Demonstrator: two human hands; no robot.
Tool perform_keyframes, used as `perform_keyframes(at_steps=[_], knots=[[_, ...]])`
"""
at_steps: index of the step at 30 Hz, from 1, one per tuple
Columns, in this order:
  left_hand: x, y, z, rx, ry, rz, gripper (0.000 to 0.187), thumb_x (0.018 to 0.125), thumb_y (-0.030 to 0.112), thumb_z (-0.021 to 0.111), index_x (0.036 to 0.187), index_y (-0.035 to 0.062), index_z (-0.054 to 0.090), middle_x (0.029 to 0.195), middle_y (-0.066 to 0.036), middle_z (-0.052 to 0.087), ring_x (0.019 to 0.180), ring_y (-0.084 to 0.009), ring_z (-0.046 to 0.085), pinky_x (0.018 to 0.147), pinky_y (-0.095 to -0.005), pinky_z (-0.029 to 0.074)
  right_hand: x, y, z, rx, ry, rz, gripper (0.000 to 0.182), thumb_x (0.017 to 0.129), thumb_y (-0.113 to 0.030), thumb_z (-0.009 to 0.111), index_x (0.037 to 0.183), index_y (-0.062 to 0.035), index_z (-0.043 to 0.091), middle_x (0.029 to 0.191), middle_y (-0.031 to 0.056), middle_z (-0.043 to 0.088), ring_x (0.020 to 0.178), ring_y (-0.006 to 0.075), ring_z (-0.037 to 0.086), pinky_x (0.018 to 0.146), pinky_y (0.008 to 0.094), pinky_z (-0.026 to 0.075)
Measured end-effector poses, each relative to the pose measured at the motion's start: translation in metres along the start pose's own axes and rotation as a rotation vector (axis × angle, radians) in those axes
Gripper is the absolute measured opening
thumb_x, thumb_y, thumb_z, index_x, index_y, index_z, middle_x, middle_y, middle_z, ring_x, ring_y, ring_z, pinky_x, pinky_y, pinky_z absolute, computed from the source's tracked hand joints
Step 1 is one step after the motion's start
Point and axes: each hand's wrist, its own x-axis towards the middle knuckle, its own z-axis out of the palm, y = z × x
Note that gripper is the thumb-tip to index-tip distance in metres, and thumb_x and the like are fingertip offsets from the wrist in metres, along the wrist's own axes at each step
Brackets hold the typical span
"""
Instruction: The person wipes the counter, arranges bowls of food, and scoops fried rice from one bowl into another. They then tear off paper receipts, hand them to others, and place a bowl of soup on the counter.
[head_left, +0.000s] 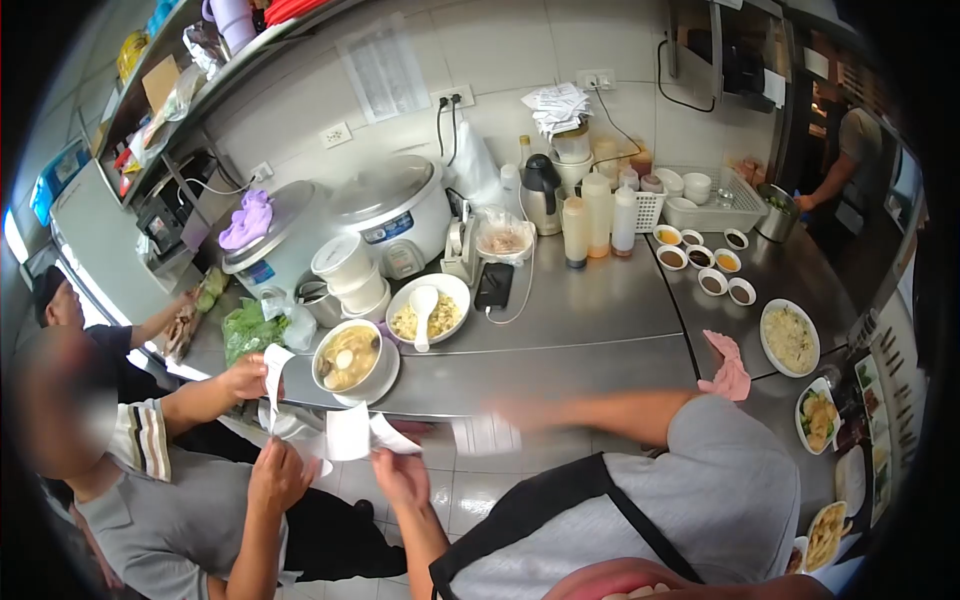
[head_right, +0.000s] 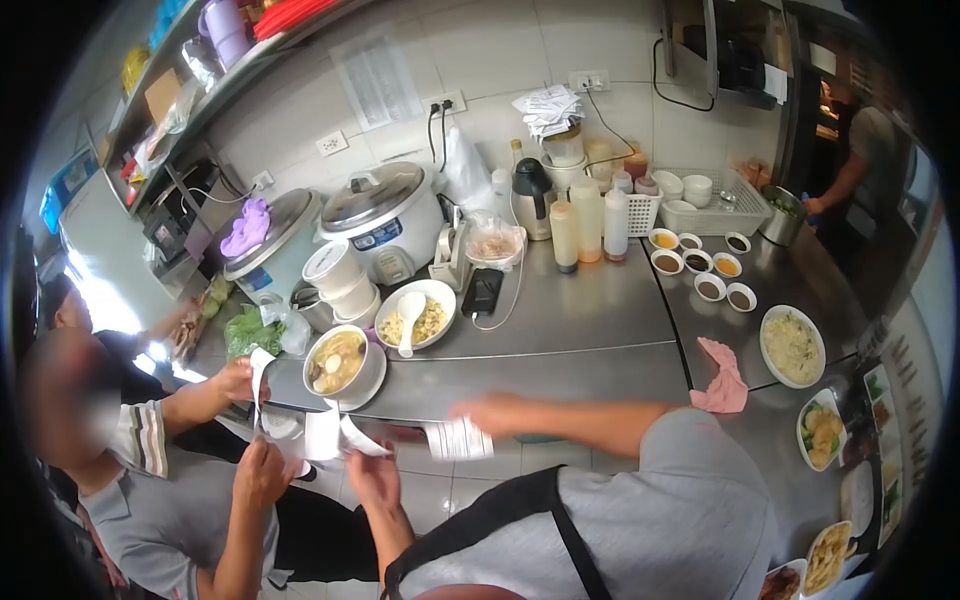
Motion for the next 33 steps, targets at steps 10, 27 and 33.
perform_keyframes(at_steps=[10, 27, 33], knots=[[-0.003, -0.015, 0.022, 0.195, 0.396, 0.023, 0.03, 0.078, 0.014, 0.05, 0.107, 0.0099, 0.042, 0.097, -0.003, 0.051, 0.083, -0.0137, 0.051, 0.067, -0.0301, 0.04, 0.157, 0.004, -0.463, 0.125, 1.211, -0.196, 0.035, 0.076, -0.004, 0.043, 0.111, -0.0032, 0.044, 0.081, 0.0132, 0.058, 0.048, 0.0156, 0.057, 0.047, 0.0304, 0.047], [-0.027, -0.058, 0.053, 0.435, 0.645, 0.168, 0.031, 0.077, 0.008, 0.052, 0.106, 0.0002, 0.047, 0.094, -0.004, 0.055, 0.078, -0.0093, 0.05, 0.067, -0.0229, 0.041, 0.298, 0.21, -0.581, -0.381, 0.813, 0.156, 0.024, 0.08, -0.017, 0.044, 0.096, -0.0028, 0.055, 0.088, 0.0116, 0.057, 0.078, 0.02, 0.053, 0.067, 0.0318, 0.041], [-0.034, -0.051, 0.059, 0.57, 0.479, 0.174, 0.029, 0.077, 0.003, 0.049, 0.106, -0.0022, 0.047, 0.098, -0.007, 0.055, 0.088, -0.0128, 0.052, 0.08, -0.0259, 0.041, 0.257, 0.028, -0.272, 0.084, 0.184, -0.349, 0.032, 0.08, -0.029, 0.047, 0.102, -0.0069, 0.055, 0.095, 0.0106, 0.056, 0.094, 0.0213, 0.051, 0.08, 0.0322, 0.04]])
